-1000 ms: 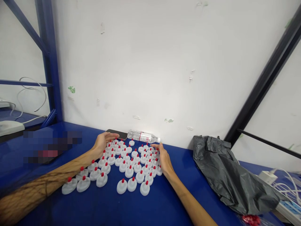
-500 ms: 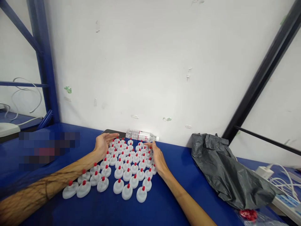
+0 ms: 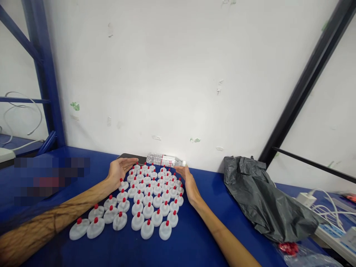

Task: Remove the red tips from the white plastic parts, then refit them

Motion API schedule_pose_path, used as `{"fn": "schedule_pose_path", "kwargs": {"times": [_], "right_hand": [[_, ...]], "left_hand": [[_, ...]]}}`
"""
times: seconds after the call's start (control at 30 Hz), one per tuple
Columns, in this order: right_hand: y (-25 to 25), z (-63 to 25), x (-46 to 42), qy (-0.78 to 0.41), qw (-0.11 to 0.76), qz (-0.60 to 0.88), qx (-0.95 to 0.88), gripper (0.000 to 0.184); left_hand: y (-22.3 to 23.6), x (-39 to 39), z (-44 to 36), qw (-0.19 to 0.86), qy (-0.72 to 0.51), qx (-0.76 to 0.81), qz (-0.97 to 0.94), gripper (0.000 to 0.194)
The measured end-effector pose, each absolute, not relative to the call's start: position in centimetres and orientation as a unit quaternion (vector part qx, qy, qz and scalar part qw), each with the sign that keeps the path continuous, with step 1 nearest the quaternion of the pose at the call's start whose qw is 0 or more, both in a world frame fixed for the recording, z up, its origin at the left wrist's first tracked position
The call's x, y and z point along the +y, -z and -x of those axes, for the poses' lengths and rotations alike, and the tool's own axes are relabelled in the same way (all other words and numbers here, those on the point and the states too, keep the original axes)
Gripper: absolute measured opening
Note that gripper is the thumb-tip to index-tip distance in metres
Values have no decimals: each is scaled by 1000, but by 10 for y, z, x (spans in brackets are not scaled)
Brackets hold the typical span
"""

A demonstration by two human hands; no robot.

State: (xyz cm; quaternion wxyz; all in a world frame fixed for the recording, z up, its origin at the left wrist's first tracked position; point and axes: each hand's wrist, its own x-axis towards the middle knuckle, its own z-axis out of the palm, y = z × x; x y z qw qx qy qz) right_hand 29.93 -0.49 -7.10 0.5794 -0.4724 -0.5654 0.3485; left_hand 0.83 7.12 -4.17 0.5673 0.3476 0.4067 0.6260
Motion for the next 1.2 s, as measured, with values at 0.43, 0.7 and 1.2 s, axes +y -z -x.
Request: {"fn": "schedule_pose_path", "kwargs": {"times": [0.43, 0.7, 1.2], "right_hand": [[79, -343, 6, -299, 578, 537, -537, 80], [81, -343, 7, -293, 564, 543, -549, 82], [78, -341, 4, -292, 559, 545, -552, 84]], "left_hand": [[40, 68, -6, 574, -630, 373, -366, 34], [44, 67, -9, 529, -670, 386, -350, 35], [57, 90, 8, 347, -731, 462, -362, 31]]}}
